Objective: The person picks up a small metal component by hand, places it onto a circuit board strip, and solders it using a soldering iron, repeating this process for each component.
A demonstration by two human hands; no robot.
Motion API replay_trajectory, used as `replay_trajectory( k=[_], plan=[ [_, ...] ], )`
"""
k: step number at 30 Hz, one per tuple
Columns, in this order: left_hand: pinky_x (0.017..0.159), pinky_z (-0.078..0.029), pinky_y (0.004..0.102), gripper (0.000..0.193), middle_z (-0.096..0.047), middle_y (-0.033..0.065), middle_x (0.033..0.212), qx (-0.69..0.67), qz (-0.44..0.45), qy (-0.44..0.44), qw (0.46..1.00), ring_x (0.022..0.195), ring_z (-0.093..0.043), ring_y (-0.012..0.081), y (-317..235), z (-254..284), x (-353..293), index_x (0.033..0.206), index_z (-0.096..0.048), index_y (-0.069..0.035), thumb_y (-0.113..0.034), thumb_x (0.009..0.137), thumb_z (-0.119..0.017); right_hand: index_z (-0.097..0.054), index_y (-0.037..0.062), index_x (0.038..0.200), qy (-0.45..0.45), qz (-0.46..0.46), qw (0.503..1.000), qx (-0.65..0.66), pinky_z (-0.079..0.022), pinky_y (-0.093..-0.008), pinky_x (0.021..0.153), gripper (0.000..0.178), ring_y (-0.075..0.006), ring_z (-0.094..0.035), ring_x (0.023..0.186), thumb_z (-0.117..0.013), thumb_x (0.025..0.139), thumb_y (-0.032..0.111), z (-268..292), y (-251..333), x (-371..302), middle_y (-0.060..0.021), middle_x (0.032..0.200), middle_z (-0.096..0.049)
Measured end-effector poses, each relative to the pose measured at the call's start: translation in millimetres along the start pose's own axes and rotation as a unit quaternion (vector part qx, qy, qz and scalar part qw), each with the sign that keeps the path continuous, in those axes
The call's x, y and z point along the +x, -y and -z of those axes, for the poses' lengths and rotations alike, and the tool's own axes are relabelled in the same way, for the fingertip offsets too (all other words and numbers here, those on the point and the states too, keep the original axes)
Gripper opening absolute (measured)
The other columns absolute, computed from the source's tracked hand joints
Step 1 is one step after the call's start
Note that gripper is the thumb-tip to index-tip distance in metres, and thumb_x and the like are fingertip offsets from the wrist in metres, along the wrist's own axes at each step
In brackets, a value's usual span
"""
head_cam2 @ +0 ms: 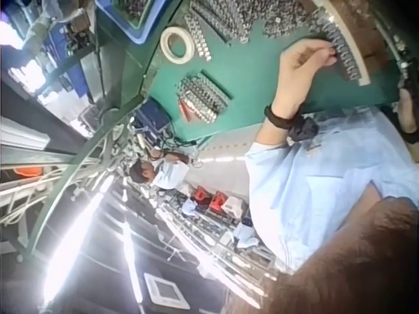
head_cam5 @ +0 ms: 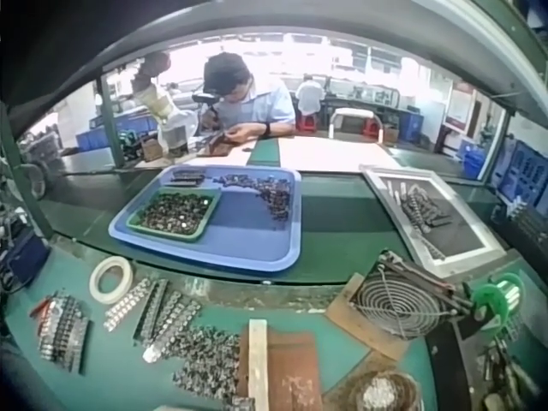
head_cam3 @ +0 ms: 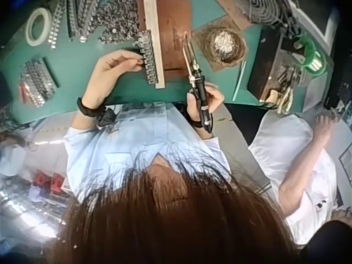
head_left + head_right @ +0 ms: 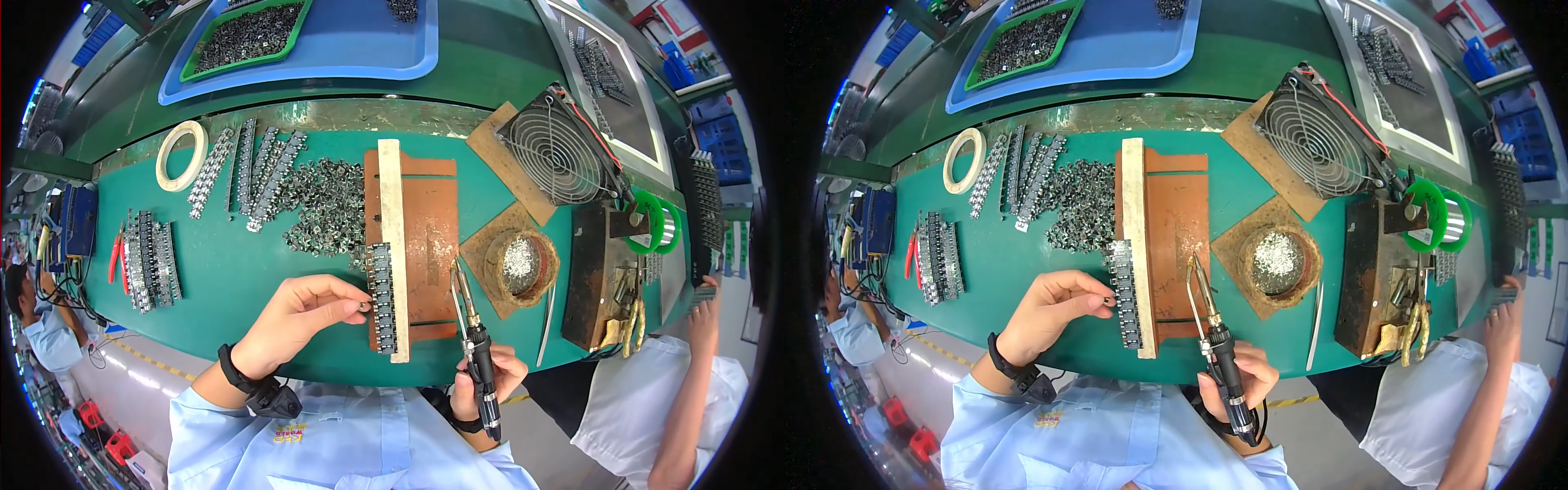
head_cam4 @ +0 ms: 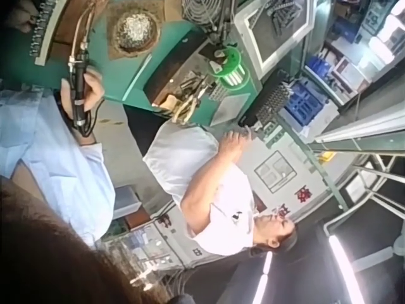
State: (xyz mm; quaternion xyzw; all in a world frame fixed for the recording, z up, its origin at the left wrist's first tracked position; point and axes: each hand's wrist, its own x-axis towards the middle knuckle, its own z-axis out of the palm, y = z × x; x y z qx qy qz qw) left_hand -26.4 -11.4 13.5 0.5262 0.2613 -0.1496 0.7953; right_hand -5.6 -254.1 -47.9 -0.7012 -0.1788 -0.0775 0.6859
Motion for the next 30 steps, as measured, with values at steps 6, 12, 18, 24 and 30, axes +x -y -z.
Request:
replay_trajectory(
  k=[6, 12, 18, 24, 30],
  plan=[
    [0.075, -0.047, 0.0257, 0.009, -0.058, 0.0047, 0.087, -0.083, -0.012, 0.002, 0.996, 0.080, -0.057, 0.0120, 10.5, -2.4, 7.2, 0.090, -0.055, -0.001, -0.002, 0.081, -0.057, -0.034, 0.0056, 0.106, -0.002, 0.000, 1.000, -0.003, -0.042, -0.0262, 0.059, 0.052, -0.0141, -0.050, 0.060, -0.069, 0.073, 0.025, -2.3, 1.5, 1.6, -0.0119, 0.084, -0.047],
    [0.078, -0.045, 0.0228, 0.014, -0.058, 0.0035, 0.090, -0.094, -0.076, -0.018, 0.993, 0.084, -0.056, 0.0095, 15.5, -10.0, 9.2, 0.095, -0.049, -0.002, -0.003, 0.083, -0.057, -0.034, 0.0062, 0.106, -0.007, 0.001, 1.000, -0.002, -0.042, -0.0266, 0.059, 0.052, -0.0145, -0.050, 0.061, -0.069, 0.073, 0.024, -1.9, 0.5, 0.8, -0.0120, 0.083, -0.047],
    [0.077, -0.044, 0.0220, 0.015, -0.057, 0.0027, 0.089, -0.060, -0.074, -0.013, 0.995, 0.083, -0.055, 0.0085, 17.6, -9.5, 10.7, 0.095, -0.049, -0.003, -0.002, 0.083, -0.057, -0.033, 0.0062, 0.107, 0.000, 0.003, 1.000, 0.002, -0.042, -0.0269, 0.060, 0.052, -0.0149, -0.049, 0.062, -0.068, 0.073, 0.024, -1.0, -0.3, 0.6, -0.0120, 0.083, -0.047],
    [0.076, -0.043, 0.0232, 0.014, -0.055, 0.0023, 0.084, -0.088, -0.048, -0.014, 0.995, 0.080, -0.054, 0.0105, 12.0, -7.2, 10.7, 0.090, -0.048, -0.004, 0.000, 0.080, -0.057, -0.033, 0.0062, 0.107, 0.004, 0.001, 1.000, -0.008, -0.042, -0.0271, 0.059, 0.052, -0.0149, -0.049, 0.062, -0.068, 0.073, 0.025, -0.6, 0.8, 1.3, -0.0120, 0.082, -0.048],
    [0.076, -0.044, 0.0239, 0.014, -0.056, 0.0032, 0.084, -0.087, -0.027, 0.010, 0.996, 0.080, -0.055, 0.0125, 8.7, -3.6, 12.8, 0.090, -0.048, -0.005, 0.000, 0.080, -0.057, -0.034, 0.0065, 0.107, -0.006, -0.011, 1.000, -0.015, -0.042, -0.0272, 0.060, 0.052, -0.0147, -0.049, 0.062, -0.068, 0.074, 0.028, -2.8, 2.6, 1.1, -0.0115, 0.083, -0.048]
  ],
)
